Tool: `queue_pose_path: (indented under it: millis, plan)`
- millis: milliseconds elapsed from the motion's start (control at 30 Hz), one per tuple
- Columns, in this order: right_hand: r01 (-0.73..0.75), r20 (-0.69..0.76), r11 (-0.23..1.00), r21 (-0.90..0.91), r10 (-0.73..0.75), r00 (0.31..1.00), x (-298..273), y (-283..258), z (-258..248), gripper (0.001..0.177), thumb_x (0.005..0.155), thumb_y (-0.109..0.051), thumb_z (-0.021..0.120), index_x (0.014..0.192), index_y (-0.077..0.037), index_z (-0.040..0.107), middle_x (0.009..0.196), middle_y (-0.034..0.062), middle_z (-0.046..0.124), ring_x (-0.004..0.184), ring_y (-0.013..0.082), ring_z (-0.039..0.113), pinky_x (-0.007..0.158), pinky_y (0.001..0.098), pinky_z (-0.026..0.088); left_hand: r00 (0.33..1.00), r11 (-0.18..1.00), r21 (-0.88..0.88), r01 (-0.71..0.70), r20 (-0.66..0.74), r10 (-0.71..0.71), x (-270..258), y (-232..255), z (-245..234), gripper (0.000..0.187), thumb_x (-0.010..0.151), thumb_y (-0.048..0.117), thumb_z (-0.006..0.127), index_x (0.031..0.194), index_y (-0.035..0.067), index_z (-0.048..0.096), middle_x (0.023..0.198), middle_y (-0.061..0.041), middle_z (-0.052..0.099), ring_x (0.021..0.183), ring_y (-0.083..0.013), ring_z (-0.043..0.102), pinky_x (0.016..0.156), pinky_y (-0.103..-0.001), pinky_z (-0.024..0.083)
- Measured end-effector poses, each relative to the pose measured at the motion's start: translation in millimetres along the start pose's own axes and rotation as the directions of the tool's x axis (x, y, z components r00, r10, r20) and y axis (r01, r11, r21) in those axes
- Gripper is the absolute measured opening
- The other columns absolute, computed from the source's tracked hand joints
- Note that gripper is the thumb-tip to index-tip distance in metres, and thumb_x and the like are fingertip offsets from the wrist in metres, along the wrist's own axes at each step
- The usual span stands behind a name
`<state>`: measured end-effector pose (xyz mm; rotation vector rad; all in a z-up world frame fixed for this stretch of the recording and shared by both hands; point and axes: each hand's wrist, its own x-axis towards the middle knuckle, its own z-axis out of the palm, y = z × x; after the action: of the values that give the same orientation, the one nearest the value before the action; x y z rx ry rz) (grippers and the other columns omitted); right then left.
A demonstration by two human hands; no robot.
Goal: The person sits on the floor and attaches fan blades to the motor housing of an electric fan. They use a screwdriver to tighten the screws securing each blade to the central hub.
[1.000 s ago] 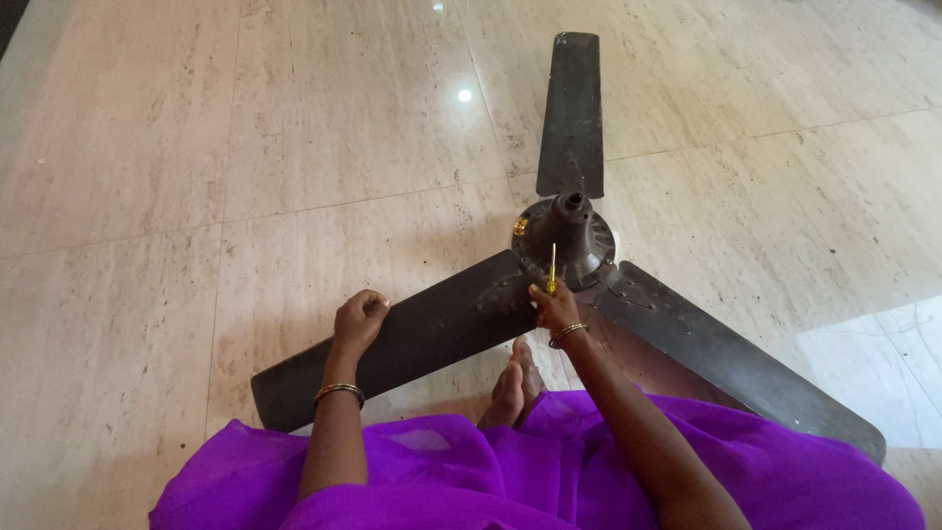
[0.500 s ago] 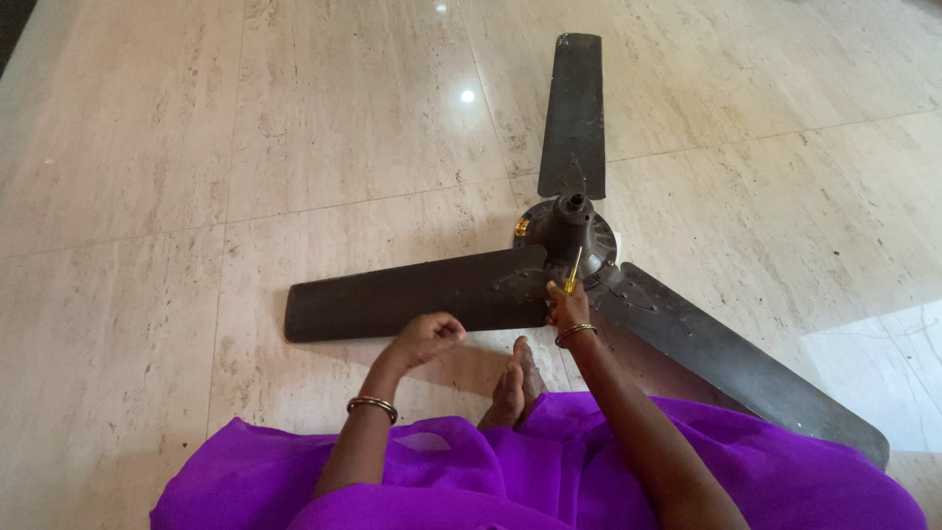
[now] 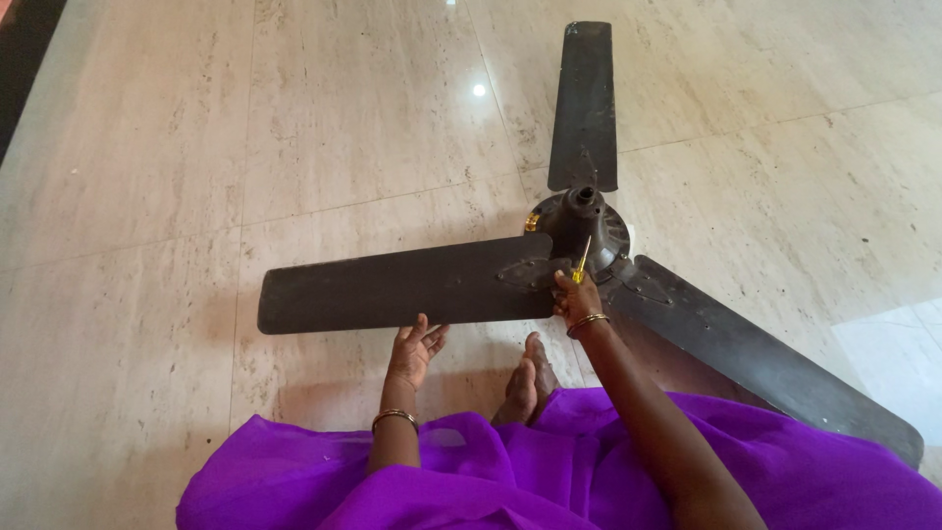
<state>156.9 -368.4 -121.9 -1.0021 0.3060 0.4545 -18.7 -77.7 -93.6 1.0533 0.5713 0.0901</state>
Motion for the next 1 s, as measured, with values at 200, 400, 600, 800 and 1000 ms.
queue_pose_path:
  millis: [200,400,600,800,1000]
  plan:
    - [-0.084,0.051,0.996,0.007,0.084,0.995,-7,-2,2,0.021,0.091,-0.016,0.066,0.102,-0.018,0.048,0.068,-0.0026,0.048,0.043,0.0065,0.038,0.038,0.0252,0.029,0.991,0.957,-0.286,-0.036,-0.136,-0.003,5,-5,3,0.063,0.086,0.054,0.075,0.125,0.006,0.06,0.107,-0.012,0.064,0.092,-0.0266,0.063,0.068,-0.035,0.051]
    - [-0.098,0.066,0.983,-0.158,0.109,0.992,-2,-9,-3,0.016,0.093,-0.023,0.066,0.103,-0.015,0.057,0.07,-0.0016,0.055,0.044,0.0071,0.042,0.038,0.025,0.037,0.985,0.98,-0.189,-0.068,-0.168,0.036,3,3,-8,0.041,0.087,0.038,0.074,0.118,0.013,0.063,0.113,-0.003,0.064,0.097,-0.0203,0.063,0.066,-0.033,0.053]
    - [0.068,0.054,0.934,-0.351,-0.053,0.997,7,-34,-30,0.023,0.096,-0.025,0.068,0.104,-0.005,0.061,0.071,0.0053,0.064,0.045,0.0089,0.048,0.038,0.0259,0.04,0.979,0.972,-0.219,-0.088,-0.199,0.044,5,8,-21,0.031,0.089,0.029,0.074,0.114,0.014,0.064,0.113,-0.004,0.064,0.096,-0.0226,0.063,0.072,-0.032,0.056]
    - [0.199,0.011,0.826,-0.528,-0.228,0.974,12,-60,-44,0.025,0.093,-0.019,0.068,0.108,-0.007,0.051,0.07,0.0047,0.061,0.047,0.0105,0.051,0.04,0.0272,0.042,0.979,0.975,-0.192,-0.112,-0.192,0.075,8,7,-19,0.026,0.089,0.026,0.074,0.109,0.013,0.065,0.112,-0.003,0.065,0.098,-0.0203,0.065,0.075,-0.033,0.059]
    - [0.19,0.062,0.794,-0.577,-0.19,0.98,-1,-79,-42,0.023,0.092,-0.016,0.067,0.109,-0.006,0.055,0.071,0.0039,0.06,0.047,0.0102,0.05,0.04,0.0272,0.041,0.974,0.981,-0.136,-0.136,-0.197,0.107,6,9,-5,0.024,0.092,0.022,0.074,0.111,0.011,0.064,0.109,-0.007,0.065,0.097,-0.0204,0.065,0.077,-0.033,0.06]
